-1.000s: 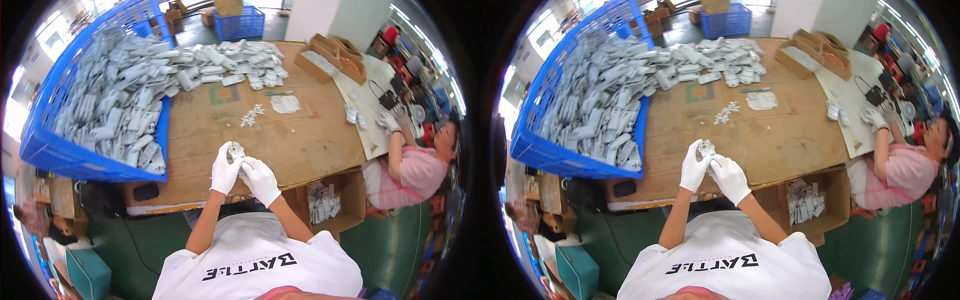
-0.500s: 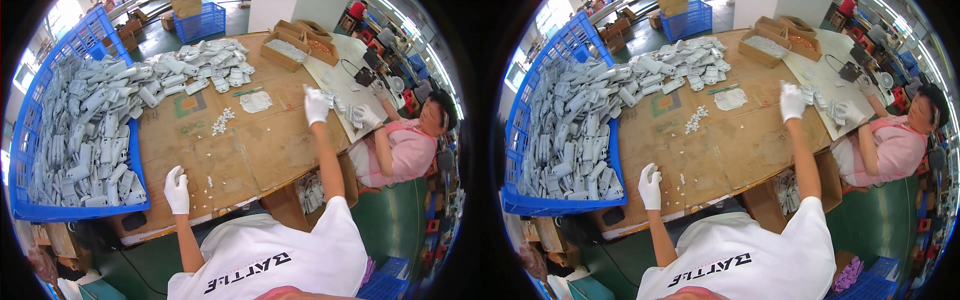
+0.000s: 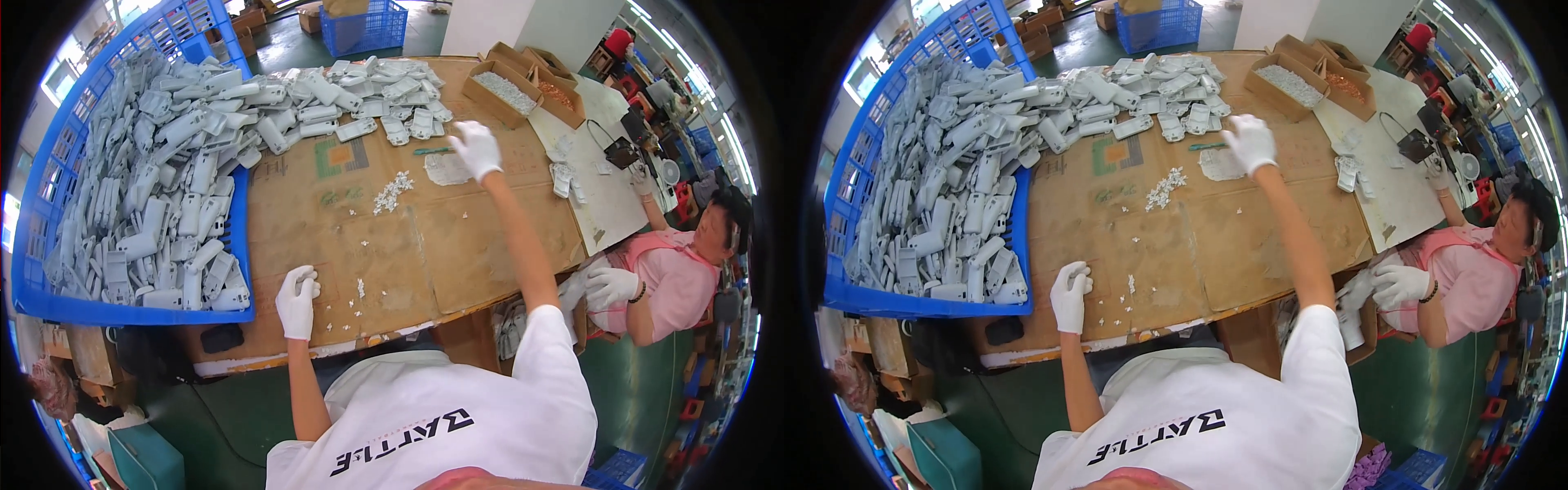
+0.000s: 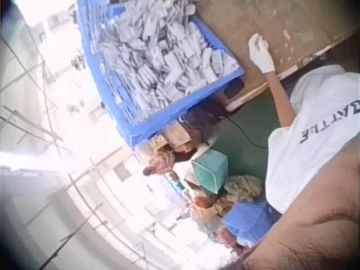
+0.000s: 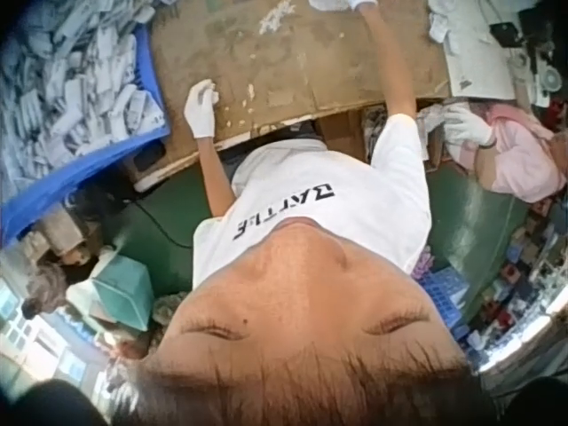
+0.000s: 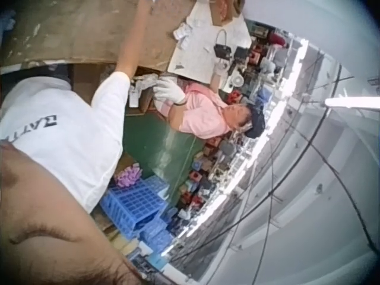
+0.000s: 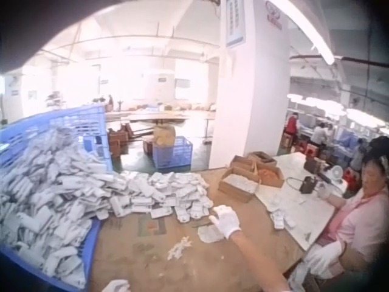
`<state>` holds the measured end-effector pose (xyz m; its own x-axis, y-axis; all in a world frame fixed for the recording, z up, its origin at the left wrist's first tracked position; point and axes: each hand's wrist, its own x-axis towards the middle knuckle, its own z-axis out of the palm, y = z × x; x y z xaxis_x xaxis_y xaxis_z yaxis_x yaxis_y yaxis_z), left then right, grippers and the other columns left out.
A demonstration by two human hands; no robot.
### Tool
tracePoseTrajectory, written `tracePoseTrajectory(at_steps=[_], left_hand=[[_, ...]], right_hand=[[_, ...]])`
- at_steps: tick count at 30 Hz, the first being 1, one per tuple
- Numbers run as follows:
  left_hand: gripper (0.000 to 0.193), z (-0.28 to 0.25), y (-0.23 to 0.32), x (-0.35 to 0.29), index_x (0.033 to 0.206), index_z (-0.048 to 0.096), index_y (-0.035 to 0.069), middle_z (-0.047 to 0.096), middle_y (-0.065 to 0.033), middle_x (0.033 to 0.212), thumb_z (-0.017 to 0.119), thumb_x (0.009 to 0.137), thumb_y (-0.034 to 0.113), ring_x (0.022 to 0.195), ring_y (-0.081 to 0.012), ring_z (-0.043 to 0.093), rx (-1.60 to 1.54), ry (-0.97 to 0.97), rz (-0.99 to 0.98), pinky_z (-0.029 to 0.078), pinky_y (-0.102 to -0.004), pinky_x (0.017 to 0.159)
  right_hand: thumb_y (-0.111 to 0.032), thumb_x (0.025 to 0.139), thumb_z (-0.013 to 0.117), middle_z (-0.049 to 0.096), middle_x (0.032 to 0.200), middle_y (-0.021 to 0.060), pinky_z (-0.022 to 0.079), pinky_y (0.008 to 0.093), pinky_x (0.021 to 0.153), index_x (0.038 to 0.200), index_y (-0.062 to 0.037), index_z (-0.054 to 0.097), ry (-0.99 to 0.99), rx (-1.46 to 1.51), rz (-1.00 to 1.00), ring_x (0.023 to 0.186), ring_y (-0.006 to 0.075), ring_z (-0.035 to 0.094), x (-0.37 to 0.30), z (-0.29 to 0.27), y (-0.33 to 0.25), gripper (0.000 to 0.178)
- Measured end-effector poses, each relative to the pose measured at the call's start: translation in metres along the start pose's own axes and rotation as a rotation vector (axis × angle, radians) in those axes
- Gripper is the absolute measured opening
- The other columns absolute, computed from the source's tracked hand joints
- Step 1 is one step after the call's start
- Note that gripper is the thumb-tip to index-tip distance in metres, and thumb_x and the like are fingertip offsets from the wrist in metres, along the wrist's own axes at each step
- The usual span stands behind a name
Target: The person assembles small white plastic components into a larger housing component by hand at a factory workbench.
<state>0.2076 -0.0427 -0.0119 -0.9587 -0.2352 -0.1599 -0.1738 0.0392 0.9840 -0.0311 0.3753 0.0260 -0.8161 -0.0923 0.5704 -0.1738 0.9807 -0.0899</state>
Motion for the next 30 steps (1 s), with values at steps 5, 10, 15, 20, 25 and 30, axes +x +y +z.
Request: tracePoseTrajectory(at_steps=[5, 10, 15, 20, 25, 30], left_hand=[[0.022, -0.003, -0.005, -0.001, 0.114, 0.066, -0.003, 0.071, -0.0112, 0.101, 0.057, 0.094, 0.003, 0.081, -0.0132, 0.067, -0.027, -0.027, 0.042, 0.055, -0.0254, 0.074], [0.021, 0.002, -0.001, -0.003, 0.114, 0.066, -0.002, 0.07, -0.0106, 0.102, 0.057, 0.096, 0.006, 0.084, -0.0132, 0.066, -0.056, -0.049, 0.064, 0.055, -0.025, 0.075], [0.042, 0.006, 0.029, -0.004, 0.136, 0.05, 0.0, 0.068, -0.014, 0.108, 0.055, 0.099, 0.018, 0.086, -0.0166, 0.067, -0.272, -0.1, -0.014, 0.056, -0.0286, 0.073], [0.052, 0.032, 0.058, -0.006, 0.144, 0.042, -0.002, 0.066, -0.0156, 0.114, 0.056, 0.097, 0.012, 0.077, -0.0171, 0.067, -0.356, -0.415, -0.135, 0.057, -0.0275, 0.062], [0.042, 0.006, 0.017, -0.004, 0.135, 0.053, -0.002, 0.067, -0.0102, 0.11, 0.058, 0.094, 0.006, 0.07, -0.0134, 0.066, -0.226, -0.21, -0.161, 0.055, -0.0256, 0.058], [0.045, -0.003, 0.007, -0.007, 0.132, 0.051, 0.0, 0.066, -0.0106, 0.112, 0.05, 0.088, -0.004, 0.081, -0.02, 0.07, -0.319, -0.097, -0.097, 0.06, -0.032, 0.067]], right_hand=[[-0.051, 0.085, 0.068, 0.067, 0.107, 0.0154, 0.054, 0.0494, 0.08, 0.103, -0.0107, 0.069, -0.255, -0.149, 0.172, 0.097, 0.0336, 0.068, 0.035, 0.036, -0.076, 0.044], [-0.026, 0.087, 0.063, 0.07, 0.094, 0.0112, 0.055, 0.0469, 0.072, 0.094, -0.0119, 0.07, -0.086, -0.189, 0.31, 0.087, 0.0307, 0.071, 0.038, 0.037, -0.069, 0.018], [-0.006, 0.079, 0.063, 0.065, 0.085, 0.0063, 0.054, 0.0399, 0.07, 0.085, -0.0142, 0.067, 0.206, 0.31, -0.533, 0.081, 0.0261, 0.065, 0.0, -0.056, -0.13, 0.01], [-0.01, 0.08, 0.065, 0.065, 0.106, 0.0031, 0.053, 0.0371, 0.081, 0.101, -0.0155, 0.066, -0.202, 0.672, -0.869, 0.097, 0.0223, 0.064, -0.095, -0.091, -0.203, 0.022], [-0.011, 0.083, 0.07, 0.067, 0.106, 0.0099, 0.054, 0.0398, 0.086, 0.109, -0.0082, 0.066, -0.058, 0.761, -0.414, 0.098, 0.0308, 0.064, -0.088, -0.085, -0.181, 0.027], [-0.014, 0.089, 0.067, 0.065, 0.096, 0.0058, 0.054, 0.0407, 0.076, 0.099, -0.0127, 0.067, -0.311, 0.68, -0.271, 0.087, 0.0301, 0.066, -0.118, -0.055, -0.181, 0.01]])
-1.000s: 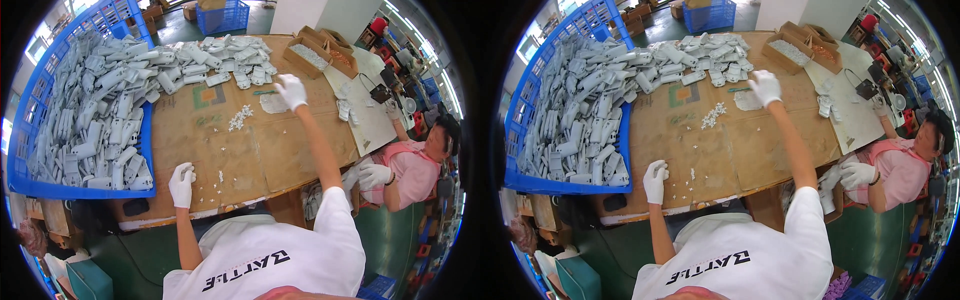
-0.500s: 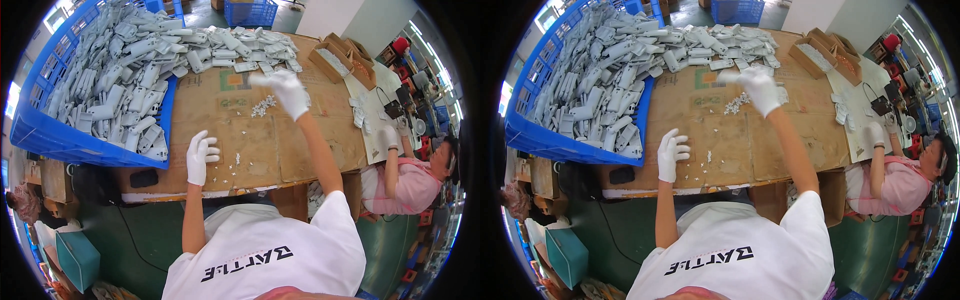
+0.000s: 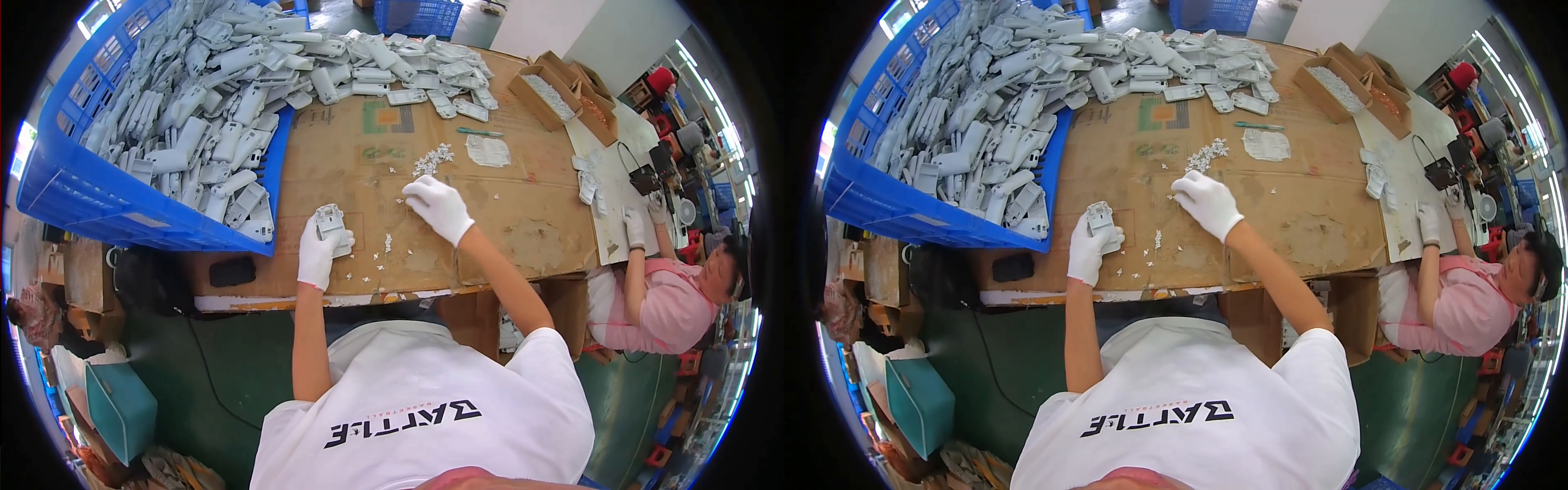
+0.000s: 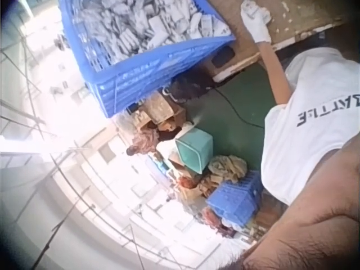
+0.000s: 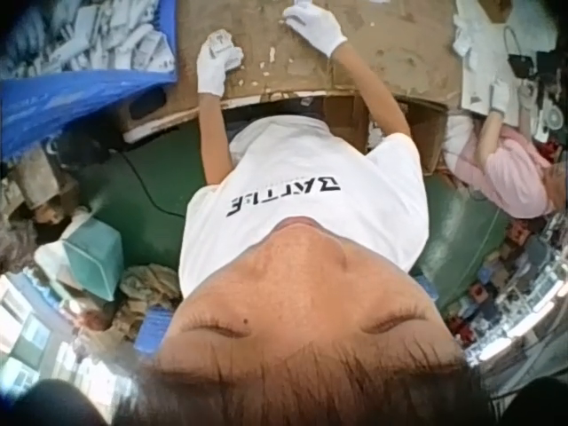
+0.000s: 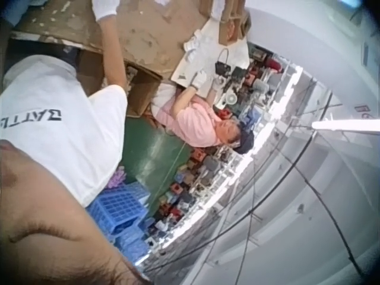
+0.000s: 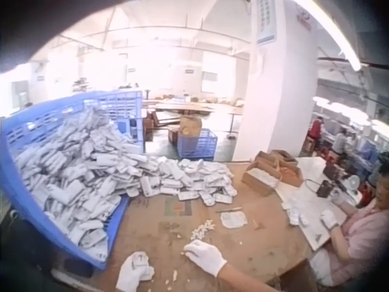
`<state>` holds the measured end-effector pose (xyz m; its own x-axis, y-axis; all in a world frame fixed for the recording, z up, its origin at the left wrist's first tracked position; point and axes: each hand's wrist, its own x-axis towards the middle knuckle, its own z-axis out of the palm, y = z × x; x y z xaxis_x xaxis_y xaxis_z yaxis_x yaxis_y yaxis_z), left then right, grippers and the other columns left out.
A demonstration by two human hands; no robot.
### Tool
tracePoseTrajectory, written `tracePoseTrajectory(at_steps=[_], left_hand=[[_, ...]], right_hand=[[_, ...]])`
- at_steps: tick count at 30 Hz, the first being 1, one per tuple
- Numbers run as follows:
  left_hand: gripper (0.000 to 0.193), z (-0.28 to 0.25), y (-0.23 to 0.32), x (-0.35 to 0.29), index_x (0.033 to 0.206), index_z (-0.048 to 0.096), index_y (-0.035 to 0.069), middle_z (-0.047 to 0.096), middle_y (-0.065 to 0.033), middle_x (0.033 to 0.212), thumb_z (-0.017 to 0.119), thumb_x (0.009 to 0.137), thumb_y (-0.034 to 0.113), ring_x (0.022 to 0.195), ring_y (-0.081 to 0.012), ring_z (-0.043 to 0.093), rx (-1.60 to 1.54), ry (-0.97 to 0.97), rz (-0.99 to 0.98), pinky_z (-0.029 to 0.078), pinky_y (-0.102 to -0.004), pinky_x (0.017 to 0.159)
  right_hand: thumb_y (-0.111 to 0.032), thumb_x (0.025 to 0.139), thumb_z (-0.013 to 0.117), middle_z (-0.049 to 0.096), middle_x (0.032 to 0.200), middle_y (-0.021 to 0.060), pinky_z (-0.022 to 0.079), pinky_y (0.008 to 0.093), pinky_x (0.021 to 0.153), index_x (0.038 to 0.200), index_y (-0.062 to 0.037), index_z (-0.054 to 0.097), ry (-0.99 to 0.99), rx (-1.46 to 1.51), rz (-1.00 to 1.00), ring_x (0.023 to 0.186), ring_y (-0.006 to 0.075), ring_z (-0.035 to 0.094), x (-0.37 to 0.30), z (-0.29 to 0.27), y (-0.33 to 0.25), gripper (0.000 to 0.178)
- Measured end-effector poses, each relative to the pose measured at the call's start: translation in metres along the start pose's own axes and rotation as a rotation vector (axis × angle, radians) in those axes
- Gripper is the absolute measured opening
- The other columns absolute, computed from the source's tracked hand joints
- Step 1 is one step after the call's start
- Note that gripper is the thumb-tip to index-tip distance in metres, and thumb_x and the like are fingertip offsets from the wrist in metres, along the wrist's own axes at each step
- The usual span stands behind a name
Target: The person assembles small white plastic components into a larger housing component by hand at a factory workbench.
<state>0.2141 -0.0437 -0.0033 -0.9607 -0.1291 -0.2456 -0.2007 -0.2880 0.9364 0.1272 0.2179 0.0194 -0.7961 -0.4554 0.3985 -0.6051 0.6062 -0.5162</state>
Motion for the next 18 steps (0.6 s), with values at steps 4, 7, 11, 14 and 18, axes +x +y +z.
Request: tracePoseTrajectory(at_steps=[4, 7, 11, 14, 18], left_hand=[[0.044, 0.011, 0.0, 0.0, 0.129, 0.051, 0.002, 0.067, -0.0106, 0.112, 0.051, 0.085, -0.007, 0.087, -0.0222, 0.072, 0.065, 0.037, 0.041, 0.061, -0.0347, 0.072], [0.042, 0.006, -0.002, 0.0, 0.127, 0.053, 0.001, 0.067, -0.0115, 0.11, 0.057, 0.085, -0.005, 0.086, -0.022, 0.073, 0.114, 0.05, 0.029, 0.061, -0.0348, 0.072], [0.038, 0.013, -0.007, 0.004, 0.123, 0.056, 0.0, 0.068, -0.0108, 0.104, 0.062, 0.085, -0.003, 0.082, -0.0195, 0.072, 0.155, 0.111, 0.063, 0.06, -0.0326, 0.068], [0.035, 0.016, -0.005, 0.003, 0.12, 0.058, 0.0, 0.069, -0.0097, 0.1, 0.064, 0.085, -0.001, 0.079, -0.0176, 0.072, 0.199, 0.142, 0.081, 0.059, -0.031, 0.066], [0.034, 0.019, -0.004, -0.001, 0.117, 0.06, 0.0, 0.07, -0.0087, 0.097, 0.066, 0.084, 0.001, 0.077, -0.0161, 0.071, 0.219, 0.167, 0.08, 0.059, -0.0304, 0.066]], right_hand=[[-0.014, 0.09, 0.065, 0.064, 0.094, 0.0078, 0.054, 0.0422, 0.075, 0.095, -0.0111, 0.067, 0.054, 0.026, 0.08, 0.086, 0.0317, 0.066, 0.001, 0.017, -0.001, 0.007], [-0.012, 0.089, 0.065, 0.063, 0.091, 0.0078, 0.054, 0.0417, 0.073, 0.092, -0.0118, 0.066, 0.088, -0.03, 0.076, 0.084, 0.0307, 0.065, 0.002, 0.011, -0.017, 0.004], [-0.006, 0.083, 0.066, 0.061, 0.093, 0.0041, 0.055, 0.0364, 0.07, 0.091, -0.0136, 0.065, -0.108, -0.019, -0.134, 0.085, 0.0251, 0.065, -0.02, 0.021, -0.045, 0.011], [-0.006, 0.083, 0.063, 0.06, 0.095, 0.0014, 0.055, 0.0357, 0.07, 0.091, -0.0135, 0.066, -0.167, -0.031, -0.153, 0.087, 0.023, 0.064, -0.026, 0.028, -0.048, 0.012], [-0.008, 0.084, 0.061, 0.06, 0.094, 0.0052, 0.056, 0.0366, 0.071, 0.089, -0.0106, 0.064, -0.228, -0.158, -0.226, 0.088, 0.0261, 0.064, -0.025, 0.031, -0.04, 0.006]])
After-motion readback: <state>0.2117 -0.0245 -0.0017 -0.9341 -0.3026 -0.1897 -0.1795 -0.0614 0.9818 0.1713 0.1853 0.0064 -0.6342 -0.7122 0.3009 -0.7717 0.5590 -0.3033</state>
